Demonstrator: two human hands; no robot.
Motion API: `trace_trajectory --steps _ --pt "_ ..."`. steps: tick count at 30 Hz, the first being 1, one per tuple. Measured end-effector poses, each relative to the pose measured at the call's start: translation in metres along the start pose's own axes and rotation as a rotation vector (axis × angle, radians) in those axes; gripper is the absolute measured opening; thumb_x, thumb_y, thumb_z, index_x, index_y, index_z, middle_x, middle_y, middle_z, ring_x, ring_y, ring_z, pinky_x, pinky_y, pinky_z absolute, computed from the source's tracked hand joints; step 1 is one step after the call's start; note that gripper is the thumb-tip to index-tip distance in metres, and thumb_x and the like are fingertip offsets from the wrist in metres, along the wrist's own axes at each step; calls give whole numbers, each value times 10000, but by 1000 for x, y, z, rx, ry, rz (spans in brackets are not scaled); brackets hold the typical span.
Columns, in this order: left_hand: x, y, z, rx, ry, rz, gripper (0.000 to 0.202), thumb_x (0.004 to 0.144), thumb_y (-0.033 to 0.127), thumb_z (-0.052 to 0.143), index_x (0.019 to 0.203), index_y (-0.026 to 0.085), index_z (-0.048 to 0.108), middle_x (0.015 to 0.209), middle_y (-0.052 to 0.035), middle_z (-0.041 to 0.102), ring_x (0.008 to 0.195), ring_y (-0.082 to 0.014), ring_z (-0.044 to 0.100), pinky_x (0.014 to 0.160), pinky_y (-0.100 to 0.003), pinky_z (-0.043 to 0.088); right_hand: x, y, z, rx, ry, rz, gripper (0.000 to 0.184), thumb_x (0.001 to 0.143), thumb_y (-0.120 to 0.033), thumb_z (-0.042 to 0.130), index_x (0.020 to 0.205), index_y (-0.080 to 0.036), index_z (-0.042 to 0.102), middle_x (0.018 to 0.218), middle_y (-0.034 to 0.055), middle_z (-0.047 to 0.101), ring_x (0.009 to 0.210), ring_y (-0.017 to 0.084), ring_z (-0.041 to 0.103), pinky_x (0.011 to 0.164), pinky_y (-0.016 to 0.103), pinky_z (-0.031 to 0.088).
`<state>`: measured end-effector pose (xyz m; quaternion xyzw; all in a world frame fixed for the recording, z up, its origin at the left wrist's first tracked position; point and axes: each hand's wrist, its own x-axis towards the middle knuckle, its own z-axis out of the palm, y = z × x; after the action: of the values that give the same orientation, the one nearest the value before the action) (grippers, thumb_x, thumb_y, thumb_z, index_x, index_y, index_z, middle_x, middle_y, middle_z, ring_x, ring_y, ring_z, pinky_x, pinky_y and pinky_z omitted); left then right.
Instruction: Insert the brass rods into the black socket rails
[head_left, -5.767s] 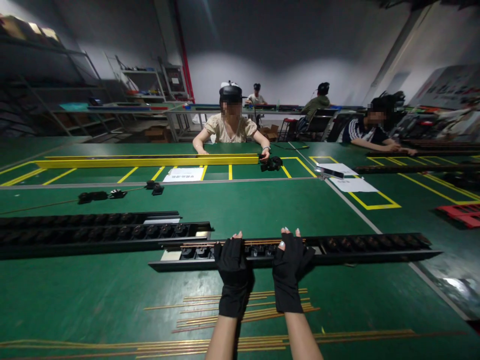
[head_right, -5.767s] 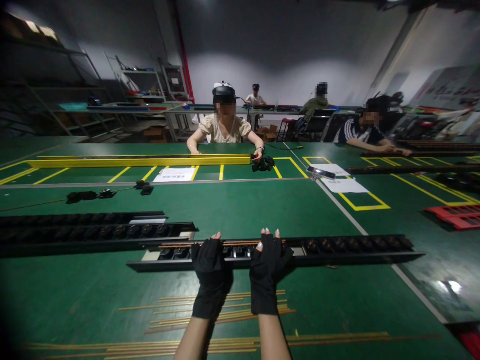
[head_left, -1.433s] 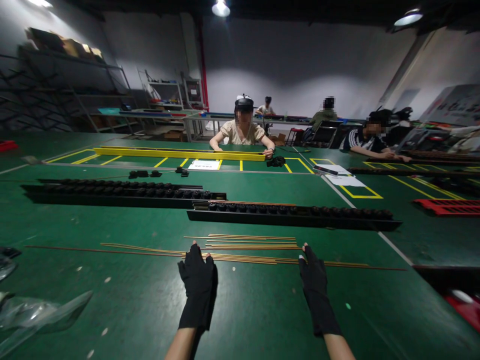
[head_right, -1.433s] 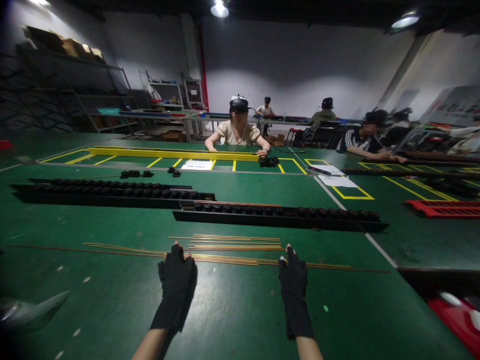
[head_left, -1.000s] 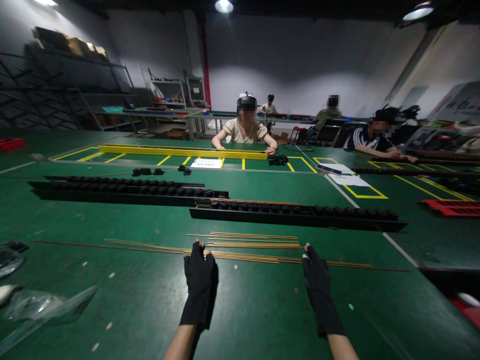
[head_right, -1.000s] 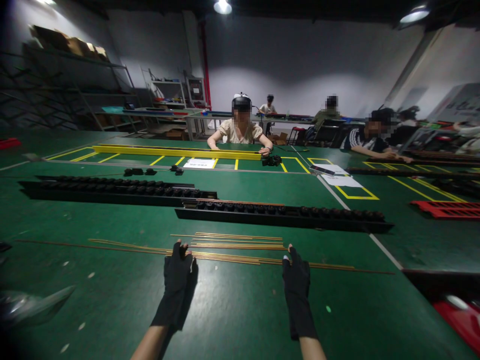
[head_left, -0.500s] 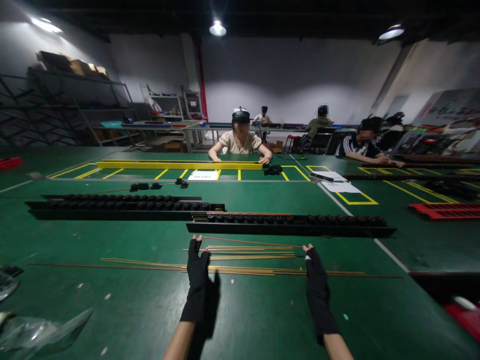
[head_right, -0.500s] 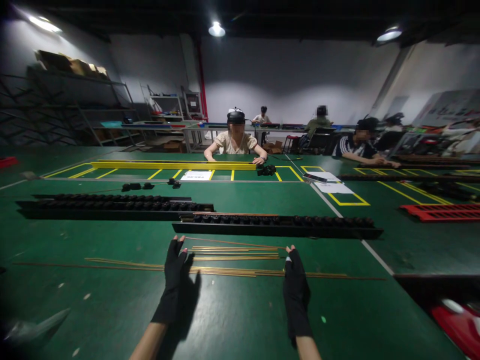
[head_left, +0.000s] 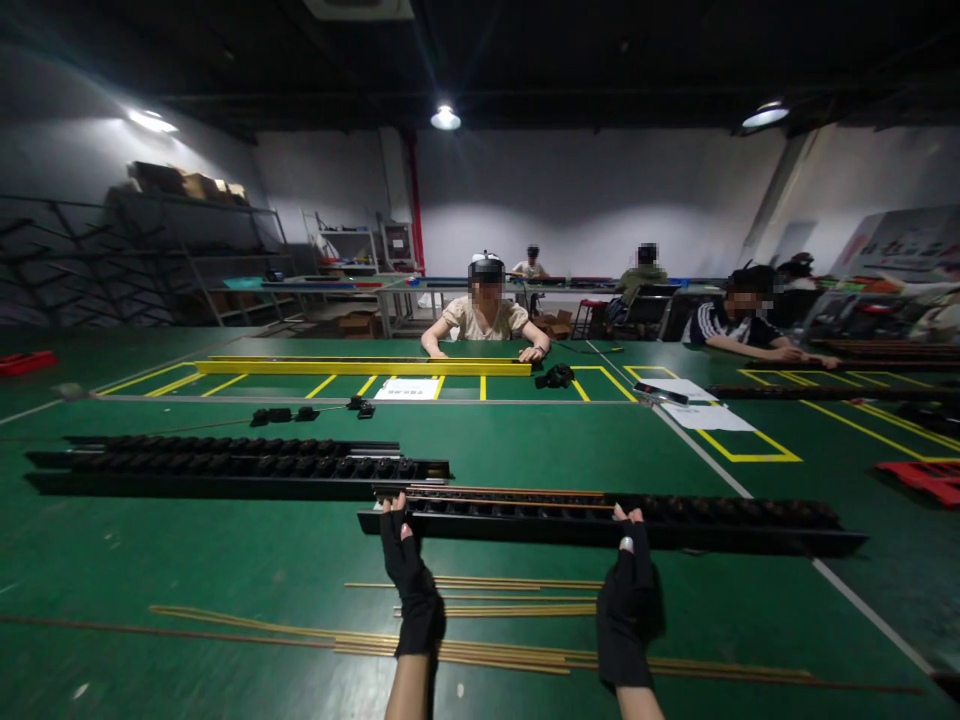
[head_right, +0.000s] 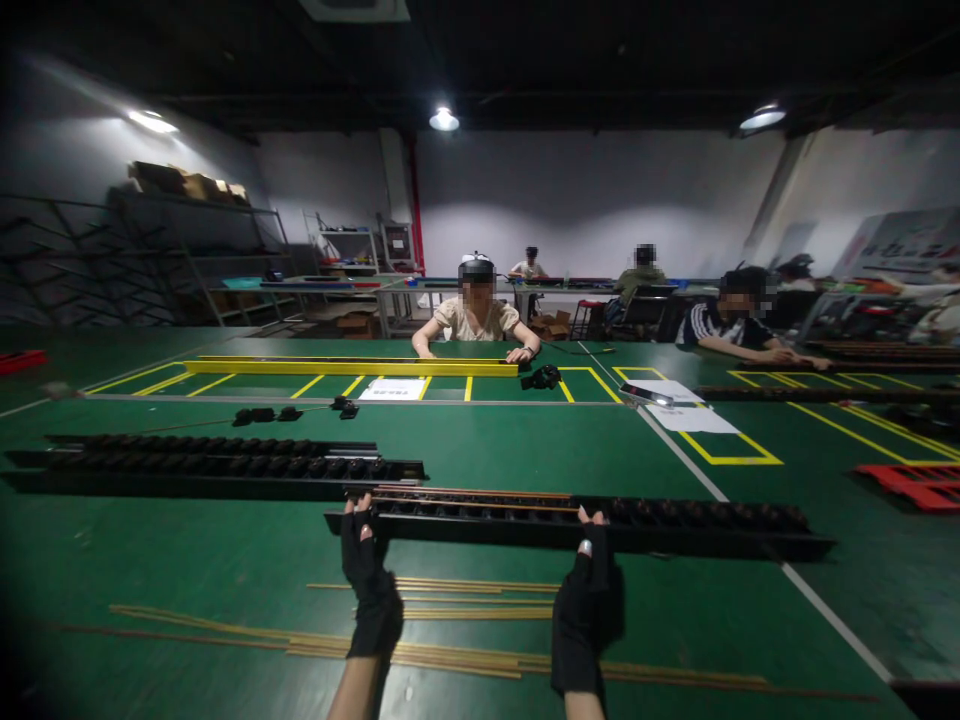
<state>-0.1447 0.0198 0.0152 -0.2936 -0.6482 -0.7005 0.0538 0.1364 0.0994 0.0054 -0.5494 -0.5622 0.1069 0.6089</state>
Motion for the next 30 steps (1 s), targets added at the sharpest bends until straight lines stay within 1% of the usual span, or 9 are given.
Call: trace_trajectory --steps 4,7,9,12,16,20,24,27,30 --pt "0 -9 7 11 18 2 538 1007 465 307 1447 188 443 1526 -101 468 1450 -202 387 1203 -355 339 1 9 8 79 -6 58 594 991 -515 288 1407 -169 534 1389 157 589 1285 259 548 1094 458 427" --pt "1 -9 8 82 14 10 544 1015 460 265 1443 179 450 1509 -105 488 1445 -196 395 1193 -352 354 4 11 12 178 -20 91 574 987 -505 324 1404 -170 533 1434 146 551 1332 244 510 1155 468 373" --pt "1 -8 8 137 12 15 546 1018 451 241 1443 181 454 1511 -100 485 1441 -193 401 1190 -354 358 6 13 14 212 -53 92 574 980 -512 343 1400 -171 534 1444 144 541 1347 238 496 1171 462 360" --pt "1 -4 8 167 13 6 540 1019 432 230 1430 186 479 1519 -98 475 1444 -195 395 1203 -367 338 7 17 16 206 -73 77 580 975 -523 346 1402 -176 529 1438 141 547 1368 239 474 1179 475 352" --pt "0 -1 11 131 11 -26 529 1017 420 248 1422 182 493 1505 -99 492 1459 -199 367 1227 -381 297 8 21 18 238 -63 85 565 979 -504 360 1414 -177 512 1444 151 539 1364 237 482 1181 489 347" --pt "-1 3 15 132 23 -35 532 1019 410 237 1440 180 467 1499 -99 498 1458 -198 368 1221 -385 310 8 20 18 212 -64 86 569 979 -512 347 1412 -184 516 1435 145 549 1351 224 494 1174 455 361" --pt "-1 8 16 112 38 -45 528 1020 417 249 1438 173 462 1500 -107 496 1443 -197 394 1204 -369 340 9 18 18 208 -61 75 573 986 -504 317 1416 -181 513 1432 137 554 1353 219 495 1175 461 359" --pt "-2 7 17 105 20 -45 522 1020 427 256 1440 187 452 1523 -98 469 1457 -190 373 1205 -365 338 9 18 19 211 -74 75 568 985 -499 328 1414 -177 515 1432 138 554 1367 221 482 1175 462 355" --pt "-3 1 16 87 3 -38 527 1019 443 256 1448 194 436 1533 -99 456 1467 -186 355 1211 -374 327 8 19 18 175 -75 71 576 988 -506 319 1416 -173 514 1423 140 563 1363 217 485 1170 445 365"
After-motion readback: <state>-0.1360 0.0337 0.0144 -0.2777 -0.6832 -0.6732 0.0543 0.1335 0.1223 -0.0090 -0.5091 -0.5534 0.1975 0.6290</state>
